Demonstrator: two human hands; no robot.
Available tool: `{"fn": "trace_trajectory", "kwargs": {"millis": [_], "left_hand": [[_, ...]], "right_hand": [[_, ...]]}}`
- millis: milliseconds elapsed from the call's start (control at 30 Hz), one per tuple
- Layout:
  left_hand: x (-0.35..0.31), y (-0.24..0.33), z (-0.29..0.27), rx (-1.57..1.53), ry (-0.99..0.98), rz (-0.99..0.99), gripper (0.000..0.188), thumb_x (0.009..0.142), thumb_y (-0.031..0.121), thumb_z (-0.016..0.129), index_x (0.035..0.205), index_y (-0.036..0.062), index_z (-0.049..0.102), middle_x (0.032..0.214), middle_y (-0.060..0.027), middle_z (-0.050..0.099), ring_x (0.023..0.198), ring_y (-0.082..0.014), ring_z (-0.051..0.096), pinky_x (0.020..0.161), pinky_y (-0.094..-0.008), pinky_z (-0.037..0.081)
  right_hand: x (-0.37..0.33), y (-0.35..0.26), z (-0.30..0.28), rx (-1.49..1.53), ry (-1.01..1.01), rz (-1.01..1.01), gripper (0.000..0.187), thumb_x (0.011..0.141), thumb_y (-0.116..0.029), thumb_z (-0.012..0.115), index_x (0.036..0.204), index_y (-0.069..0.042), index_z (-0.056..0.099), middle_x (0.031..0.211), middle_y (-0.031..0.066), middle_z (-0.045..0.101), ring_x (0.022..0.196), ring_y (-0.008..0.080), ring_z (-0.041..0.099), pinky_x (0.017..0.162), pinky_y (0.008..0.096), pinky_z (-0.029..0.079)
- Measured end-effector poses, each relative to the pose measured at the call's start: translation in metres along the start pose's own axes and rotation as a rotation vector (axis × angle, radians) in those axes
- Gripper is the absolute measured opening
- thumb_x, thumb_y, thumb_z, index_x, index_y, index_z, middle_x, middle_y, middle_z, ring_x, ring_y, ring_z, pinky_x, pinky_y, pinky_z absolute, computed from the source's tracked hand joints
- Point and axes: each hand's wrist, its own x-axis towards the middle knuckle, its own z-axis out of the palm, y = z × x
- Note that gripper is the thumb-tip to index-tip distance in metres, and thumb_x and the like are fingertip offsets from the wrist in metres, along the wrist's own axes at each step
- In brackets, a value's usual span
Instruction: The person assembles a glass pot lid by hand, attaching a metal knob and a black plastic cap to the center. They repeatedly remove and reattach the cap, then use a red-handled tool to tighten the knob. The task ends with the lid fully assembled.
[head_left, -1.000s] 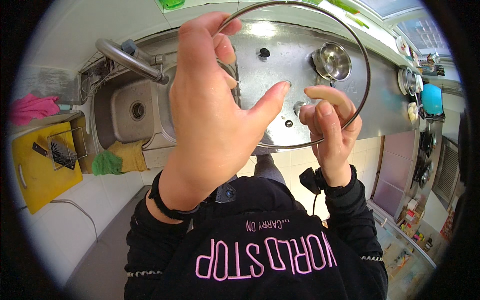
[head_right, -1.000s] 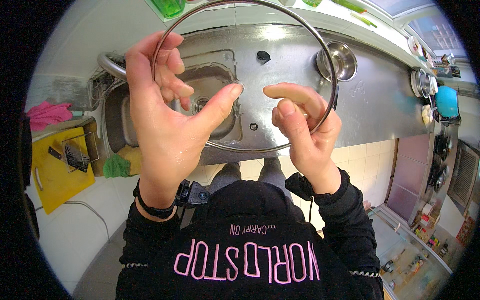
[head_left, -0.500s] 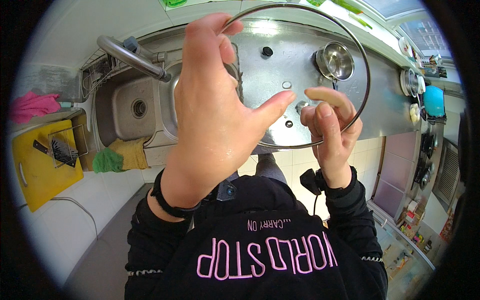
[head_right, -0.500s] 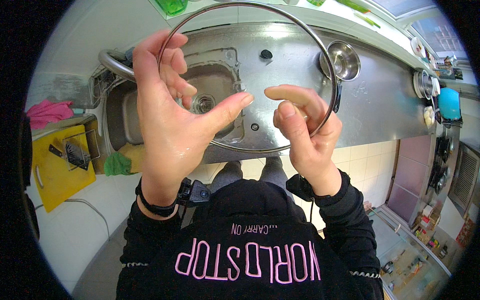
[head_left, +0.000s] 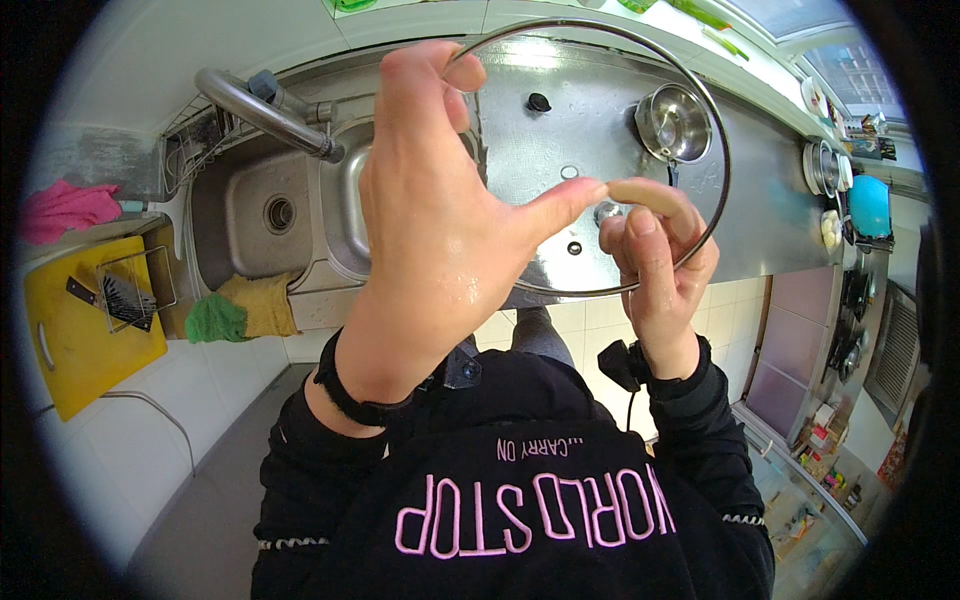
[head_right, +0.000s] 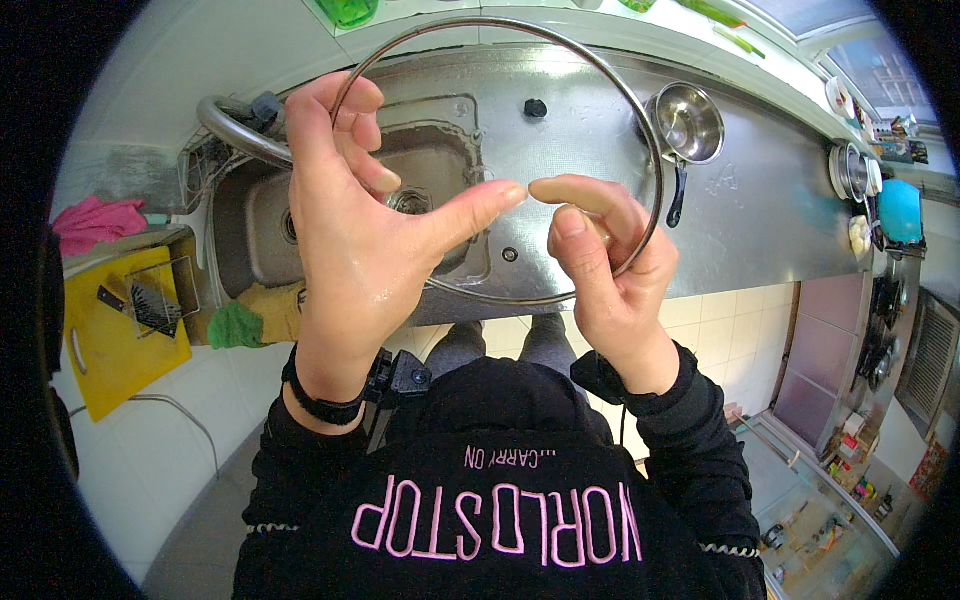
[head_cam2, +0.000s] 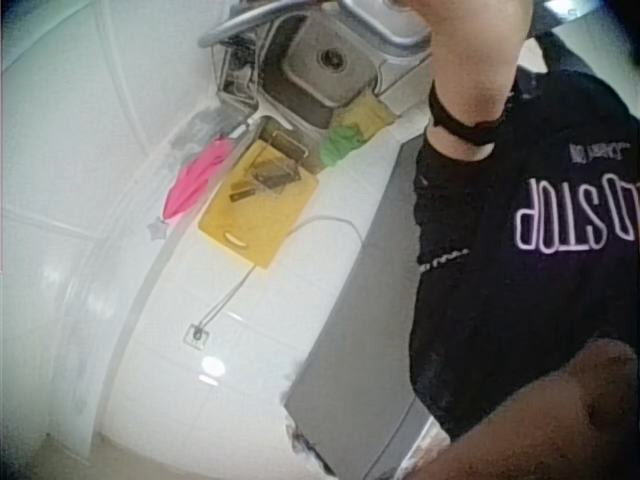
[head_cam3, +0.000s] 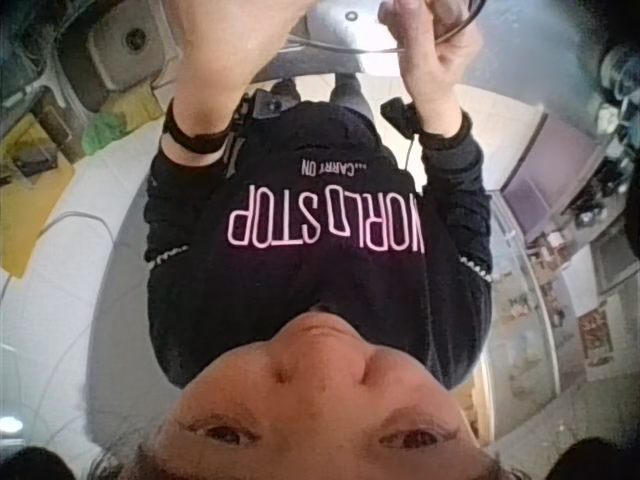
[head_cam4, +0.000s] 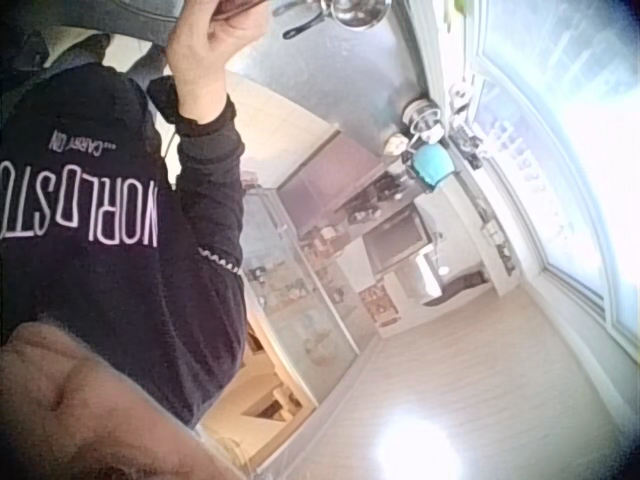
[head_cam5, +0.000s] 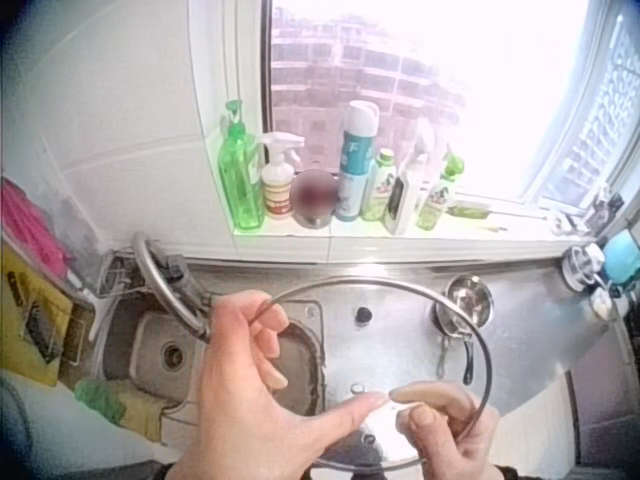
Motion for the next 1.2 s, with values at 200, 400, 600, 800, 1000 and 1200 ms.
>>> {"fn": "trace_trajectory", "kwargs": {"millis": [200,400,600,800,1000,1200], "left_hand": [[0.009,-0.008,0.006,-0.143,-0.022,-0.051,0.073,0.07,0.018,0.094,0.126,0.0055,0.049,0.108,-0.0021,0.052,0.089,-0.0101,0.048,0.071,-0.0245,0.044],[0.005,-0.013,0.005,-0.011,-0.029,0.037,0.058,0.079,0.012,0.087,0.124,0.0051,0.051,0.101,-0.0021,0.051,0.079,-0.0075,0.046,0.063,-0.0216,0.043],[-0.018,-0.122,0.032,-0.29,-0.106,-0.271,0.034,0.101,0.008,0.059,0.133,0.0021,0.051,0.098,-0.0058,0.062,0.082,-0.0092,0.058,0.062,-0.0231,0.05],[-0.039,-0.322,-0.008,-0.436,-0.277,-0.757,0.038,0.105,0.019,0.053,0.139,0.0032,0.056,0.125,-0.0119,0.067,0.107,-0.0184,0.065,0.096,-0.0325,0.053],[0.016,-0.405,-0.049,-0.552,-0.415,-0.835,0.047,0.104,0.025,0.06,0.142,-0.002,0.051,0.141,-0.0158,0.058,0.131,-0.0245,0.057,0.113,-0.0375,0.045],[0.006,-0.406,-0.053,-0.6,-0.449,-0.792,0.049,0.107,0.018,0.05,0.15,-0.0035,0.04,0.149,-0.0161,0.052,0.138,-0.0244,0.05,0.117,-0.0327,0.039]], "right_hand": [[0.003,0.003,0.001,0.049,0.002,-0.002,0.024,0.102,-0.01,0.058,0.118,0.007,0.066,0.089,0.0036,0.064,0.067,0.0054,0.051,0.06,0.0205,0.04],[0.003,0.009,0.001,0.049,0.014,0.03,0.024,0.103,-0.011,0.056,0.117,0.006,0.066,0.082,0.0,0.061,0.064,0.0041,0.048,0.057,0.0204,0.037],[0.024,0.064,0.002,0.095,-0.134,0.427,0.026,0.103,-0.017,0.057,0.111,0.005,0.068,0.063,-0.0078,0.039,0.053,0.0046,0.032,0.054,0.0247,0.028],[0.026,0.171,0.033,-0.076,-0.033,0.787,0.025,0.1,-0.022,0.06,0.105,-0.002,0.074,0.064,-0.0057,0.052,0.053,0.0048,0.045,0.048,0.0237,0.036],[0.034,0.232,0.1,0.184,-0.074,0.933,0.028,0.106,-0.032,0.057,0.117,-0.01,0.071,0.078,-0.0042,0.062,0.053,0.0057,0.043,0.049,0.024,0.036],[0.046,0.261,0.133,0.25,-0.057,0.935,0.029,0.106,-0.033,0.056,0.118,-0.011,0.071,0.071,-0.007,0.052,0.053,0.007,0.041,0.051,0.0256,0.037]]}}
